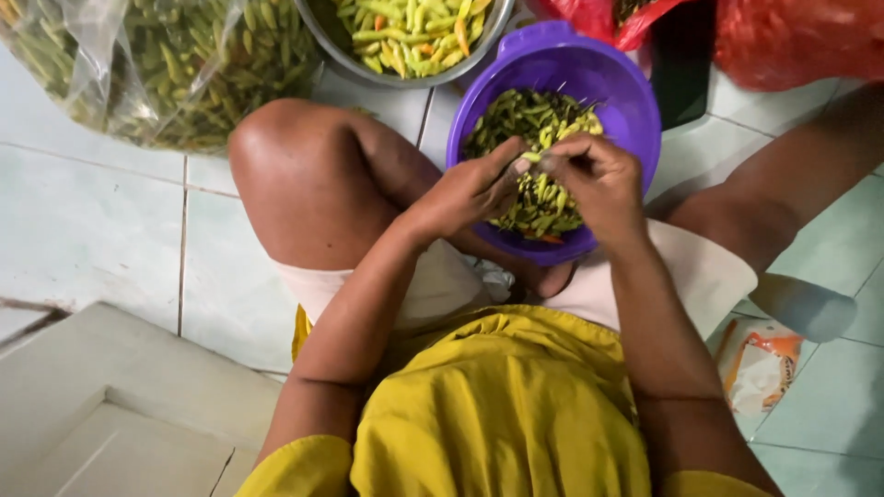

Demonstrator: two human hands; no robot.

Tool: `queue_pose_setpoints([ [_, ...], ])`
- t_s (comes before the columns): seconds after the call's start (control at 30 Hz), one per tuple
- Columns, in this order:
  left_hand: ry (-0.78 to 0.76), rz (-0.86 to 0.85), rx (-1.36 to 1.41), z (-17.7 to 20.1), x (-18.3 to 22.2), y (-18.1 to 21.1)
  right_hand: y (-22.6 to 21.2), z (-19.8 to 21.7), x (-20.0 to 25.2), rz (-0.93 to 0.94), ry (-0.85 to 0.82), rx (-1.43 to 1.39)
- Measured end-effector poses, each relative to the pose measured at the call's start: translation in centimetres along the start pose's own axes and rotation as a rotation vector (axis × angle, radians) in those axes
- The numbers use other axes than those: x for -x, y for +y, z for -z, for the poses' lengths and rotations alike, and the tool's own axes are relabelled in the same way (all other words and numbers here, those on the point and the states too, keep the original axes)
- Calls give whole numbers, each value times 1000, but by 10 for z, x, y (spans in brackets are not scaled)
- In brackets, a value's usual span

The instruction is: Removing stems from green chilies and sorting them into a bowl while sitting on the floor.

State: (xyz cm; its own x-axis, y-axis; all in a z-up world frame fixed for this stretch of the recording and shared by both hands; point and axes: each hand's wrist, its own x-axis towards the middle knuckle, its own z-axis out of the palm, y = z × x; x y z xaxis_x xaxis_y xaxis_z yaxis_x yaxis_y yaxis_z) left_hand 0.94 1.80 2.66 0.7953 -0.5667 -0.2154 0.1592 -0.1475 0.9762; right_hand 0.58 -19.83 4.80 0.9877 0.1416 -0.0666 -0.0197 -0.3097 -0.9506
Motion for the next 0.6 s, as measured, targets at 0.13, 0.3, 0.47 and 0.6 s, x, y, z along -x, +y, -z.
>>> queue_pose_setpoints([
  [0.13, -86, -71, 98, 14, -6, 2, 6, 5, -8, -79, -18, -81],
  [0.3, -57, -53, 194, 27, -8, 7, -20, 10, -36, -286, -218, -87],
  [0.47, -152, -55, 435, 31, -7, 6, -17, 17, -44, -374, -329, -232],
  [0.6, -51, -32, 285, 38, -8, 6, 14, 48, -46, -372, -495, -706],
])
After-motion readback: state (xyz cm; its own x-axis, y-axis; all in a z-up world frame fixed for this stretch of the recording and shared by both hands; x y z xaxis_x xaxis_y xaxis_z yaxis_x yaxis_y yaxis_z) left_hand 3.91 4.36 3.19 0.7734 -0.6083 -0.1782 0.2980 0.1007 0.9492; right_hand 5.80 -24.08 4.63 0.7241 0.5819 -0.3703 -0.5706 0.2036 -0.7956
